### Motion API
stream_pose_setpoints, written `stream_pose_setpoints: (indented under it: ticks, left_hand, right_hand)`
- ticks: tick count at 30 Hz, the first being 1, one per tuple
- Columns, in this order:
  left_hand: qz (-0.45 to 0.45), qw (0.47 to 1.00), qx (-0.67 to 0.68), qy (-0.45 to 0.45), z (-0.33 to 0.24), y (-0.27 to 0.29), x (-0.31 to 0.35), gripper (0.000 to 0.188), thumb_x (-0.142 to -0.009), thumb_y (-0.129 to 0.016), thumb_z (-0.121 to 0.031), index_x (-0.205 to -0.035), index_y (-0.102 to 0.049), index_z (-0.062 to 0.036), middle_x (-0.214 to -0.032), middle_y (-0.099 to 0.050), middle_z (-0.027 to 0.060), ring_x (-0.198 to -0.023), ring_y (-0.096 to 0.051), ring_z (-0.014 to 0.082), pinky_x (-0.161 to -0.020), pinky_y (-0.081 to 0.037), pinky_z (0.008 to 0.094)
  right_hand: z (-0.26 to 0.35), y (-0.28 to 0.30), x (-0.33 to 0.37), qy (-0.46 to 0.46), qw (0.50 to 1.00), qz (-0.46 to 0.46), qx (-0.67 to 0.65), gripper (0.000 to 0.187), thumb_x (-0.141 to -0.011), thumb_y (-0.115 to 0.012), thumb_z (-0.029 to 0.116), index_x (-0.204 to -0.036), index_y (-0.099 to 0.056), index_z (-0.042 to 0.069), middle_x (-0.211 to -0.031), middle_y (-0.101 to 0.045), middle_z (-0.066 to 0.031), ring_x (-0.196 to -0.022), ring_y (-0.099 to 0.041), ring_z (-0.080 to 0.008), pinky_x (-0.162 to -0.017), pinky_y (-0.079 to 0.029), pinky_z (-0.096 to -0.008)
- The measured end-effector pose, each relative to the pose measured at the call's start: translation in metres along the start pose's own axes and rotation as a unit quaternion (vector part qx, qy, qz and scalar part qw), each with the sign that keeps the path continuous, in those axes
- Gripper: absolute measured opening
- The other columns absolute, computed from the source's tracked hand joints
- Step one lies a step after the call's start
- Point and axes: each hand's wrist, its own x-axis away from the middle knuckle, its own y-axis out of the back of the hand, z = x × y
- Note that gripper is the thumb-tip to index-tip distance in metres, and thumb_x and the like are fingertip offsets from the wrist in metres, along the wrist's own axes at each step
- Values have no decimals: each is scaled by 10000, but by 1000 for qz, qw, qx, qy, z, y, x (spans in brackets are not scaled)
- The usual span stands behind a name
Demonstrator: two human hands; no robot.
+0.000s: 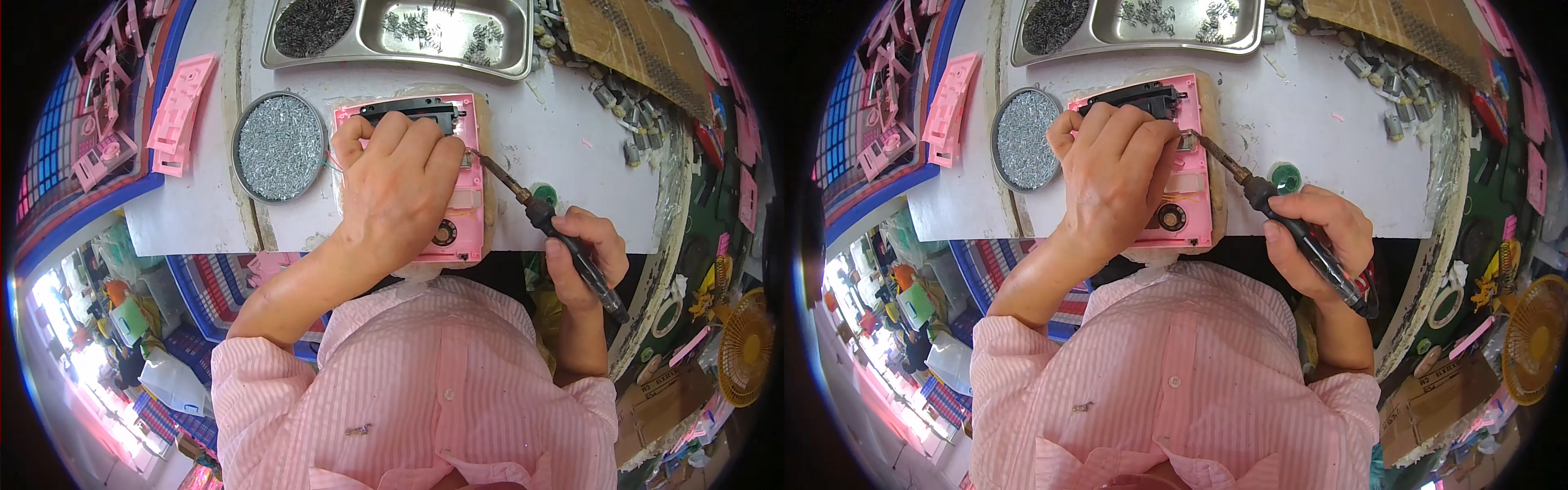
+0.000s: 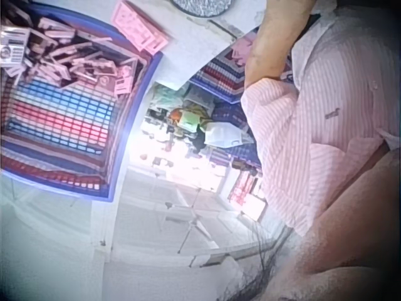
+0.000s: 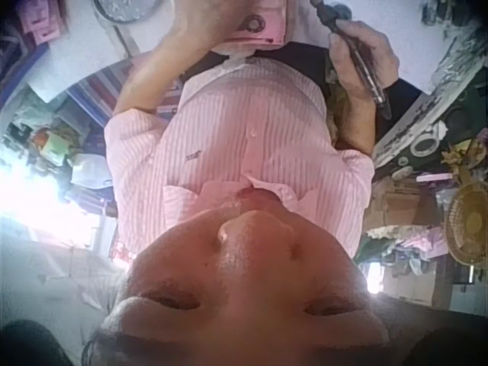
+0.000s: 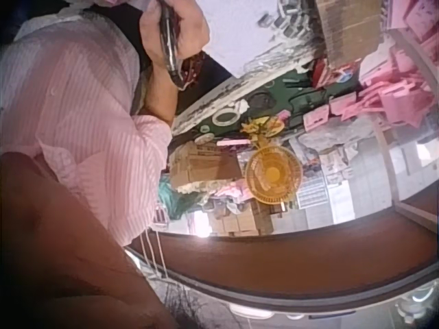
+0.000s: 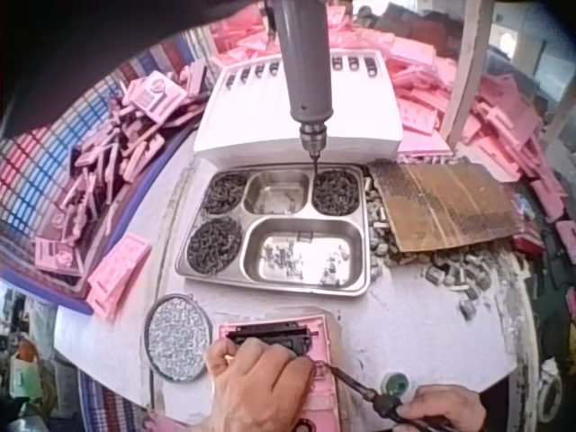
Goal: Assemble internal components and solder wires for a pink toy device at a factory workbench.
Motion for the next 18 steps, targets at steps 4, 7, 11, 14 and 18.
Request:
stream_pose_setpoints:
  ticks: [4, 7, 11, 14, 18]
  left_hand:
    - [0, 1000, 7, 0, 0, 0, 0, 222, -766, -750, -118, -975, -677, -132, -888, -593, -7, -843, -560, 202, -852, -293, 410]
    - [10, 1000, 5, 6, 0, 1, 0, 229, -759, -753, -121, -975, -676, -131, -886, -592, -8, -844, -559, 204, -857, -292, 412]
    - [9, 1000, 6, 9, -1, 2, 0, 228, -760, -754, -122, -974, -675, -131, -887, -591, -7, -846, -557, 206, -852, -289, 417]
    - [9, 1000, 5, 8, 0, 1, 0, 225, -765, -753, -124, -976, -675, -130, -888, -590, -5, -848, -556, 207, -852, -287, 418]
    - [11, 1000, 6, 9, 0, 1, 0, 220, -771, -753, -129, -977, -677, -129, -889, -591, -3, -846, -556, 207, -856, -286, 415]
  right_hand:
    - [0, -2, 1, -2, 1000, -3, -9, 220, -827, -758, 39, -1023, -671, -17, -664, -545, -38, -536, -474, -121, -500, -347, -264]
    - [-1, -3, 1, 2, 1000, -3, -10, 221, -826, -757, 37, -1022, -670, -19, -677, -566, -51, -541, -488, -127, -505, -361, -265]
    - [-1, -4, 0, 5, 1000, -4, -7, 215, -823, -752, 31, -1016, -671, -20, -690, -585, -62, -547, -504, -132, -513, -378, -266]
    - [-3, -5, 2, 7, 1000, -7, -5, 213, -822, -747, 26, -1015, -671, -20, -687, -580, -60, -548, -503, -131, -512, -375, -265]
    - [-3, -3, 4, 9, 1000, -8, -4, 216, -824, -744, 25, -1021, -667, -20, -663, -550, -46, -542, -487, -124, -505, -355, -261]
